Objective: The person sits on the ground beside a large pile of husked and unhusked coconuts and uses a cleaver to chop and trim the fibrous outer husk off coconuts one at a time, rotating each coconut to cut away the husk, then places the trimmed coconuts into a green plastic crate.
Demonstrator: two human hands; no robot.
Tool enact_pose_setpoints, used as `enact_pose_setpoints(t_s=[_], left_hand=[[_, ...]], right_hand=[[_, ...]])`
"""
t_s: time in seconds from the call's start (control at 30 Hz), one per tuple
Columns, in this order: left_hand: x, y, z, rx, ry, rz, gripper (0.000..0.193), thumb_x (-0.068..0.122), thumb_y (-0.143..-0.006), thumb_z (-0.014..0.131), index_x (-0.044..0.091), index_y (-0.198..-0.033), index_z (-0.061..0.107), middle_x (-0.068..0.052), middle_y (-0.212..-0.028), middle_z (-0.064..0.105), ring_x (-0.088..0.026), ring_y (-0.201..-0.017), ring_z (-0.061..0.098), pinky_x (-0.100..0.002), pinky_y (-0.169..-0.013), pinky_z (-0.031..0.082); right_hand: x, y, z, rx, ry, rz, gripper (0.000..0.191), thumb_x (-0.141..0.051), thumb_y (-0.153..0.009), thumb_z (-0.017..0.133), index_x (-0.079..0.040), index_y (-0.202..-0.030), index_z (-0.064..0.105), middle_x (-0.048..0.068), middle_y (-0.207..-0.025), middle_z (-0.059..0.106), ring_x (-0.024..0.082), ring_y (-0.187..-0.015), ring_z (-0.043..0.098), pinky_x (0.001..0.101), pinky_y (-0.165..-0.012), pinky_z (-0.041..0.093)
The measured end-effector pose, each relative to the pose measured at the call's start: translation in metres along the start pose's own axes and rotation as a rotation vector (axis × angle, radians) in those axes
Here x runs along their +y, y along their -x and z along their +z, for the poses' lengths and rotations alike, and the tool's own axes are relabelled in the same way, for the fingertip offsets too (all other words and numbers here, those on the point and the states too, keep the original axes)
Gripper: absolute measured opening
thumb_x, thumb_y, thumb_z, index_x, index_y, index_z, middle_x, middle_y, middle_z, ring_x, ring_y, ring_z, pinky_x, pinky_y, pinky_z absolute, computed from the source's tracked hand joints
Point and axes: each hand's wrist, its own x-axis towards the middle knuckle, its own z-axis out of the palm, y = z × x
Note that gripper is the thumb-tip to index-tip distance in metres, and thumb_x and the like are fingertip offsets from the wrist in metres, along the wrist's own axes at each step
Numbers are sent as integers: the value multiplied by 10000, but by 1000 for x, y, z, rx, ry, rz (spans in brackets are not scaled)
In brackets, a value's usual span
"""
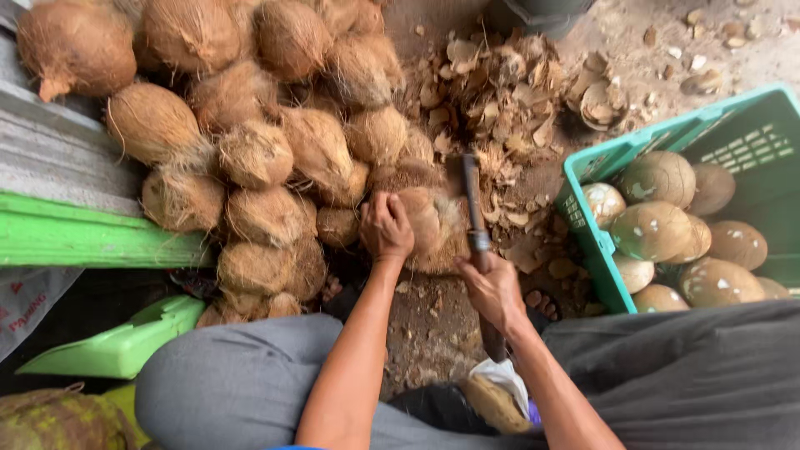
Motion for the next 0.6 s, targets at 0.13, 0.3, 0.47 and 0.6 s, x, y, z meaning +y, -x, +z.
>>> enact_pose_setpoints(t_s=[0.13,0.3,0.47,0.6], left_hand=[[-2,6,3,52,18,66,386,386,-1117,352,132,-885,528,-87,-866,661,-297,-804,559,-455,-754,469],[-8,16,5,-35,-126,59,424,506,-1027,427,114,-1028,588,-130,-952,702,-292,-872,603,-427,-701,501],[-30,16,-10,-275,217,-492,707,721,-866,597,113,-1223,554,-195,-1188,678,-338,-1034,621,-568,-880,478],[-30,17,-8,-281,499,-526,789,705,-742,638,96,-1222,490,-178,-1131,628,-310,-979,624,-523,-816,549]], right_hand=[[25,-2,0,196,-341,-261,236,-182,-1003,701,-23,-856,606,3,-633,537,100,-505,471,300,-449,384],[67,-13,19,-39,301,-73,234,-208,-950,683,18,-963,738,54,-724,649,179,-609,594,371,-538,502],[80,-8,19,-121,349,7,206,-219,-916,637,-57,-1017,712,75,-650,635,181,-546,588,381,-513,487],[77,7,19,-120,323,-35,262,-229,-948,668,22,-879,700,73,-652,630,159,-534,559,367,-503,469]])
